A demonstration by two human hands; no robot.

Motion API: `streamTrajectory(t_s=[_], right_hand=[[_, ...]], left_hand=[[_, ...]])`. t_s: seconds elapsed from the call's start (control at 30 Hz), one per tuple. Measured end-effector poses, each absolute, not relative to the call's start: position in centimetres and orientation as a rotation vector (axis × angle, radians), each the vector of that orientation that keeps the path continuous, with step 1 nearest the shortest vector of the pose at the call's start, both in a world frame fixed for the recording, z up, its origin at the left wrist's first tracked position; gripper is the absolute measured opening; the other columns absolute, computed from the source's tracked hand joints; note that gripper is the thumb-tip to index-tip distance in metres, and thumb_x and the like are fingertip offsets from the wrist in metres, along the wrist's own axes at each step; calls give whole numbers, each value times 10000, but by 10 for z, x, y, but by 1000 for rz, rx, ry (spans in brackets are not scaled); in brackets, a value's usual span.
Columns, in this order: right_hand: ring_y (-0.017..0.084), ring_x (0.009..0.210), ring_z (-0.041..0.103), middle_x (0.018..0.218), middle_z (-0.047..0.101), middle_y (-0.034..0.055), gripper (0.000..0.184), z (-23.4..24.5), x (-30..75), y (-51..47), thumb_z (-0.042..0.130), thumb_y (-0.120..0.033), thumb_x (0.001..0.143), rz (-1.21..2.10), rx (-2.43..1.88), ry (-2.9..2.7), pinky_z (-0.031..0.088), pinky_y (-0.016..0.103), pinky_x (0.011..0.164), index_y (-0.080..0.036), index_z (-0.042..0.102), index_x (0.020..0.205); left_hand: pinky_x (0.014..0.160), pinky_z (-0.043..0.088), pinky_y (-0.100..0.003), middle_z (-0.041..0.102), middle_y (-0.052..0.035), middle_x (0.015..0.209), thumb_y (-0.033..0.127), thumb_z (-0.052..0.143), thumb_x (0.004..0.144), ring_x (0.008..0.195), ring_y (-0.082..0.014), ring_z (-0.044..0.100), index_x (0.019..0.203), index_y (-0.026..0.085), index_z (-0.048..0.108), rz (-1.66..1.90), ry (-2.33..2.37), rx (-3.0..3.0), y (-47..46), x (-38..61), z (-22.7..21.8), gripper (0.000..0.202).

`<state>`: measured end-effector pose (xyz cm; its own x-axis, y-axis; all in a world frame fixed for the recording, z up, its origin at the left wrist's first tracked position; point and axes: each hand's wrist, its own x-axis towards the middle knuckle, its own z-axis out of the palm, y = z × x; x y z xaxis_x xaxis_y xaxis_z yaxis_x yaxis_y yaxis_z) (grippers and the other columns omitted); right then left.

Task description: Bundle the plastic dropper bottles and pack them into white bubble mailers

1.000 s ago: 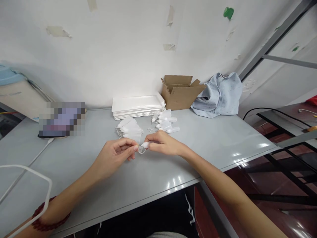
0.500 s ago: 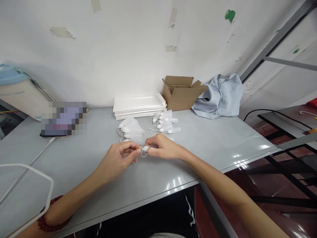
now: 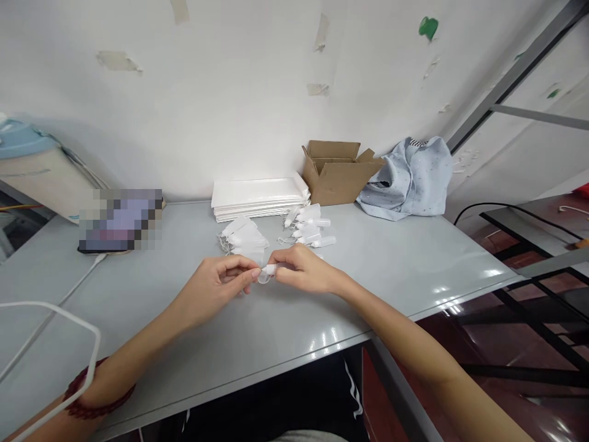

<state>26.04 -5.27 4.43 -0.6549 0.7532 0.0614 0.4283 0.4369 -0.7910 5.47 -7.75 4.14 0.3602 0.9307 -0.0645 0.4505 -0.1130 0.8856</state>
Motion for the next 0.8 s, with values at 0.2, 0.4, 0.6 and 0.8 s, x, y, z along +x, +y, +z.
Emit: streamTrajectory(t_s=[0.2,0.4,0.6,0.8], right_hand=[[71,521,387,552,453,-55,168,45,262,-51,507,-223,833,1092,-968,-2288,294,208,521,-122,634,790],[71,532,384,565,454,-52,208,45,266,-48,512,-278,863,1140,-905,-2293,289,206,515,-126,631,784],[71,539,378,582,454,-49,209,48,267,-47,509,-275,871,1200,-901,-2288,284,205,511,-124,634,798],[68,546,373,586,454,-47,232,49,268,-46,509,-297,881,1218,-889,-2286,282,201,513,-124,625,778]], left_hand=[[587,467,-212,616,28,617,419,586,827,601,-119,571,812,211,687,678,1226,1749,-76,53,42,232],[590,464,-193,621,37,598,379,605,817,588,-108,582,765,215,696,730,1209,1760,-76,54,44,194],[592,462,-193,635,38,594,357,614,810,591,-111,597,756,220,711,731,1185,1786,-74,52,46,176],[605,468,-190,648,42,610,342,622,807,589,-106,600,747,225,714,757,1163,1801,-74,50,45,160]])
